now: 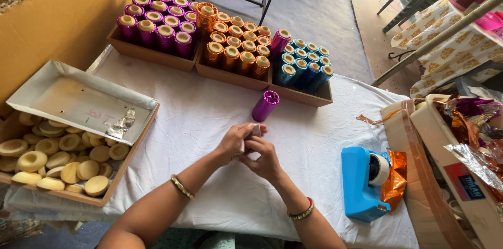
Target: The person wipes a cylindrical candle with a cloth, then wraps it in a sheet of purple foil. They use a tape dispenser to secure the foil and place the finished candle into a box with other wrapped candles.
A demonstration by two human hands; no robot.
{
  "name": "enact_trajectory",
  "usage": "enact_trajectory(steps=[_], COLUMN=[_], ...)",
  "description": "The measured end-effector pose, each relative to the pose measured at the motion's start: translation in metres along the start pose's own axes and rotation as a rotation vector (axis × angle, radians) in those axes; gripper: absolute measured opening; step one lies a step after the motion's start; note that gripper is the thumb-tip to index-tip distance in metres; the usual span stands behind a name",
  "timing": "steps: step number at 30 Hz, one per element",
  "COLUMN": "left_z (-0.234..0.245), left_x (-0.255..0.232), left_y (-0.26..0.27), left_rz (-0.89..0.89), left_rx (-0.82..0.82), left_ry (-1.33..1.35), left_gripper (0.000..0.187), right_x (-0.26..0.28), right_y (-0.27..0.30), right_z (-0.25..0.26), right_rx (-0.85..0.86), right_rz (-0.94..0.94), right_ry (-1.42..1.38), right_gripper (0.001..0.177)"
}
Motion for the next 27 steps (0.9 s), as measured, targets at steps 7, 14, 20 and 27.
enact_trajectory(steps=[7, 14, 20, 27], left_z=[-0.038, -0.015, 0.0, -0.03], left_x=[-0.008, -0.017, -0.005, 0.005], left_y=[0.013, 0.018, 0.003, 0.011], left_rz=[0.11, -0.264, -0.114, 0.142], left_rx=[0.233, -0.147, -0.039, 0.106], left_ry=[0.621, 0.075, -0.028, 0.606], left_gripper=[0.057, 0.045, 0.045, 0.059], right_x=[0.05, -0.003, 0.004, 0.047], right_y=[-0.003, 0.0, -0.002, -0.005], right_z=[0.01, 0.039, 0.011, 0.015], right_rx=[-0.172, -0.282, -0.051, -0.215], right_rz=[0.295, 0.05, 0.037, 0.289], right_ry=[0.193, 0.191, 0.059, 0.209], right_gripper=[0.04, 0.031, 0.032, 0.041])
Point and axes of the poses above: each hand's wrist, its own y-axis away from the middle knuckle, its own z-axis out of the back of the hand, x = y × z, the point moved 10 cm from there along -y, towards the middle knuckle, and after that the axes turned 13 degrees about -y, right-handed, at the moved point
